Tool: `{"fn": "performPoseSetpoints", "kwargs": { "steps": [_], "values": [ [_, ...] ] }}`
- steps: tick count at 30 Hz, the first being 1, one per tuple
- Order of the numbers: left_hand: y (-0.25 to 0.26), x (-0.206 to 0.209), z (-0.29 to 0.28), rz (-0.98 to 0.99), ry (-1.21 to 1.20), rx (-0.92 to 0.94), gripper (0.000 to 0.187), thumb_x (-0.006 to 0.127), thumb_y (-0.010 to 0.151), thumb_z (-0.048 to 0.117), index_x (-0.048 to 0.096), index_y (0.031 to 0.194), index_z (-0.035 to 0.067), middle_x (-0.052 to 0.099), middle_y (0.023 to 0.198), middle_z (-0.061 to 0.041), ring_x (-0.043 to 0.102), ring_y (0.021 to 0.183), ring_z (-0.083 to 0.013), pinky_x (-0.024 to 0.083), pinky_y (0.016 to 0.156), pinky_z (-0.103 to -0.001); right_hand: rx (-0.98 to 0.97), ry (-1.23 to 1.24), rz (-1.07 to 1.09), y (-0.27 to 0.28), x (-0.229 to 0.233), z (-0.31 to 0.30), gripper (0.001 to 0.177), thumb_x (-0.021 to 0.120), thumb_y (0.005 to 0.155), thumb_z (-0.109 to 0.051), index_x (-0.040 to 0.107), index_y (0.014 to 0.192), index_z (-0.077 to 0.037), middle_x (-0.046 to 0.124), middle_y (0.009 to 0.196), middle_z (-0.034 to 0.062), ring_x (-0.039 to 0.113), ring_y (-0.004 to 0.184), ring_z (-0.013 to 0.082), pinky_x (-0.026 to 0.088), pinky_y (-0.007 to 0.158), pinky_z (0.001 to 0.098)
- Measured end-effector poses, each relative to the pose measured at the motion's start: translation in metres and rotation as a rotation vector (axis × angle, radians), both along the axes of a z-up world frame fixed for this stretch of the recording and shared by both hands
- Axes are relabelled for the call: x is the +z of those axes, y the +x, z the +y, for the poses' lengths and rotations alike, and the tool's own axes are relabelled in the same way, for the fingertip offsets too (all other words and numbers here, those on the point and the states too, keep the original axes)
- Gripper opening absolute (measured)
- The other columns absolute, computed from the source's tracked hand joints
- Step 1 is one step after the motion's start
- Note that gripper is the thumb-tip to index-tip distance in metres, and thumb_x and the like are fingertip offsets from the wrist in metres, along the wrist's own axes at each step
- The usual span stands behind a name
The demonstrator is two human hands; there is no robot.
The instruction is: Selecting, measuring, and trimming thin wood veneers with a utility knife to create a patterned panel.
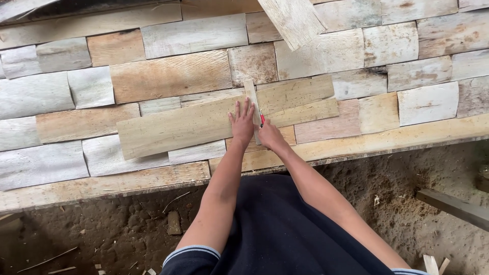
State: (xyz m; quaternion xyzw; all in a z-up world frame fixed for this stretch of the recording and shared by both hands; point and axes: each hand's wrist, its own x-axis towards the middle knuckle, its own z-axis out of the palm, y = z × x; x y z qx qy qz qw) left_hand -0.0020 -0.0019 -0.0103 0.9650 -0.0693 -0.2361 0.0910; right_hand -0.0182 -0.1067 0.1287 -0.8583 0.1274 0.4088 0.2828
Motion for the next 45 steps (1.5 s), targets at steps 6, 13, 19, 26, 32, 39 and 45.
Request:
{"fn": "performPoseSetpoints", "kwargs": {
  "steps": [6, 13, 19, 26, 32, 39, 45],
  "values": [
    [0.001, 0.005, -0.004, 0.016, 0.017, 0.013, 0.094, 0.079, 0.087, 0.041, 0.026, 0.164, 0.027, -0.001, 0.174, 0.001, -0.001, 0.158, -0.0374, 0.021, 0.119, -0.070, 0.008, -0.007, 0.029, -0.034, -0.020, -0.010, 0.038, 0.036, 0.105, -0.029, 0.045, 0.125, 0.002, 0.070, 0.100, 0.0321, 0.074, 0.077, 0.0466, 0.059, 0.077, 0.0576],
    [-0.001, 0.013, -0.005, 0.022, 0.014, 0.027, 0.090, 0.075, 0.090, 0.044, 0.026, 0.164, 0.028, -0.001, 0.174, 0.002, -0.003, 0.158, -0.0351, 0.018, 0.120, -0.069, 0.024, -0.018, 0.062, -0.061, -0.036, -0.019, 0.045, 0.037, 0.102, -0.030, 0.043, 0.131, 0.003, 0.065, 0.118, 0.0356, 0.066, 0.112, 0.0543, 0.054, 0.091, 0.0619],
    [0.004, 0.008, -0.005, 0.031, 0.008, 0.020, 0.093, 0.075, 0.088, 0.045, 0.024, 0.164, 0.030, -0.003, 0.174, 0.003, -0.004, 0.158, -0.0334, 0.015, 0.120, -0.069, 0.006, -0.014, 0.096, -0.075, 0.009, -0.021, 0.049, 0.035, 0.102, -0.033, 0.043, 0.136, 0.002, 0.062, 0.127, 0.0353, 0.060, 0.123, 0.0542, 0.051, 0.099, 0.0617],
    [0.000, 0.032, -0.003, 0.075, 0.008, 0.007, 0.092, 0.075, 0.091, 0.042, 0.022, 0.165, 0.026, -0.002, 0.174, 0.001, -0.004, 0.158, -0.0357, 0.017, 0.119, -0.070, -0.050, -0.005, -0.098, -0.048, 0.001, -0.025, 0.043, 0.032, 0.102, -0.037, 0.047, 0.119, 0.000, 0.068, 0.097, 0.0296, 0.070, 0.087, 0.0448, 0.058, 0.082, 0.0544],
    [0.004, 0.024, -0.002, 0.112, -0.009, 0.023, 0.091, 0.074, 0.093, 0.039, 0.020, 0.165, 0.027, -0.004, 0.174, 0.001, -0.005, 0.158, -0.0354, 0.016, 0.120, -0.069, 0.014, -0.033, -0.204, 0.012, -0.065, -0.025, 0.040, 0.033, 0.103, -0.033, 0.047, 0.116, 0.002, 0.070, 0.083, 0.0252, 0.074, 0.072, 0.0412, 0.061, 0.067, 0.0539],
    [0.004, 0.008, -0.002, 0.099, 0.010, 0.018, 0.092, 0.074, 0.092, 0.041, 0.019, 0.165, 0.029, -0.006, 0.174, 0.002, -0.006, 0.158, -0.0351, 0.018, 0.120, -0.069, 0.055, -0.086, -0.234, 0.047, -0.056, -0.009, 0.044, 0.036, 0.102, -0.036, 0.046, 0.121, 0.003, 0.067, 0.108, 0.0336, 0.070, 0.101, 0.0539, 0.058, 0.084, 0.0611],
    [0.001, 0.005, 0.000, 0.079, -0.041, 0.032, 0.091, 0.075, 0.092, 0.037, 0.021, 0.164, 0.029, -0.005, 0.174, 0.003, -0.004, 0.159, -0.0357, 0.019, 0.119, -0.071, 0.075, -0.112, -0.195, 0.050, -0.016, 0.009, 0.046, 0.037, 0.099, -0.038, 0.044, 0.124, 0.001, 0.064, 0.115, 0.0347, 0.066, 0.110, 0.0562, 0.055, 0.092, 0.0620]
  ]
}}
